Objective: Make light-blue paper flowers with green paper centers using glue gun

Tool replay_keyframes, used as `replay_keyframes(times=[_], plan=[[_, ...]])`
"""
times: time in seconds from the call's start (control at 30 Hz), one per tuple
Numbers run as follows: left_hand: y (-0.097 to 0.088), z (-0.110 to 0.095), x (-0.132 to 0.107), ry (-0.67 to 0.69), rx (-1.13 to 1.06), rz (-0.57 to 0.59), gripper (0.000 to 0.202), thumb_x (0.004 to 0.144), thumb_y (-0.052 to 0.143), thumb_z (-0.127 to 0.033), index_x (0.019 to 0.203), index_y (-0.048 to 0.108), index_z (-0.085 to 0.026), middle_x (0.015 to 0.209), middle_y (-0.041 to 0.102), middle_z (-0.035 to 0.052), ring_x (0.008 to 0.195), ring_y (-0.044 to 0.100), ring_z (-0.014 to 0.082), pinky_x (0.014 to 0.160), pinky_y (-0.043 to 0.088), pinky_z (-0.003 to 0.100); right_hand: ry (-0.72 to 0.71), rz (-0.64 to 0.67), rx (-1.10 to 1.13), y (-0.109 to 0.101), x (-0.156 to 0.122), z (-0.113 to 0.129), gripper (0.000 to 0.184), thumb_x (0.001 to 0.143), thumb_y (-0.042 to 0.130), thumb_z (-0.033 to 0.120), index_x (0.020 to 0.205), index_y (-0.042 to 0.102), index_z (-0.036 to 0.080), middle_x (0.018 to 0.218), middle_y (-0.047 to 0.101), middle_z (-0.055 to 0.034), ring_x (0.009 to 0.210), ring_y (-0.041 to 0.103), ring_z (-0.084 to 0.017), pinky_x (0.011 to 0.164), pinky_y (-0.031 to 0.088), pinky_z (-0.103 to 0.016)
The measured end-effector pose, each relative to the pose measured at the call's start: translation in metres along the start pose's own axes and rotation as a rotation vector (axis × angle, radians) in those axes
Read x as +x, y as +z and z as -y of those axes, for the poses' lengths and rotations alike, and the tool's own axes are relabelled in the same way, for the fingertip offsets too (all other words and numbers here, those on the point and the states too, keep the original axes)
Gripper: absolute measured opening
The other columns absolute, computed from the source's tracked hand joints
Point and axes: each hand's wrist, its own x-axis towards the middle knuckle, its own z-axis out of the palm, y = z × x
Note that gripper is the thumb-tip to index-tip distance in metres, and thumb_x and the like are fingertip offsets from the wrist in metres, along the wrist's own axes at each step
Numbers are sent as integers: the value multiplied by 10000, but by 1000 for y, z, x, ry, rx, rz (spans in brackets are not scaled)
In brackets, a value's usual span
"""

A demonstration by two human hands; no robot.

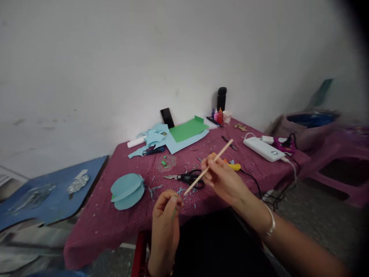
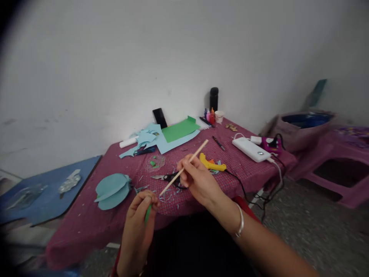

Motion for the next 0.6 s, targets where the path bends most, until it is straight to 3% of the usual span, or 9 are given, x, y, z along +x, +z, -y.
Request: replay_keyframes(times=[0.2, 0.33, 0.6], plan=[[4, -4, -6, -25, -152, 16, 169, 742, 738, -293, 729, 642, -154, 601, 562, -26, 565, 510, 80, 559, 438, 184, 31, 91, 8, 11, -28, -24, 145, 839, 712, 306, 865, 596, 223, 812, 666, 20, 676, 670, -101, 578, 561, -186], [5, -8, -9, -92, -259, -60, 261, 655, 807, -266, 869, 702, -160, 648, 636, -10, 586, 578, 89, 583, 487, 197, 21, 131, -18, 5, -36, -35, 67, 871, 678, 270, 873, 646, 211, 822, 674, 5, 719, 680, -110, 655, 578, -209], [4, -10, -8, -67, -278, -65, 234, 646, 817, -267, 813, 709, -143, 628, 653, 1, 572, 595, 88, 564, 494, 191, 1, 84, -53, -8, -44, -40, 39, 890, 656, 275, 889, 665, 237, 896, 663, 4, 781, 675, -105, 712, 561, -212]])
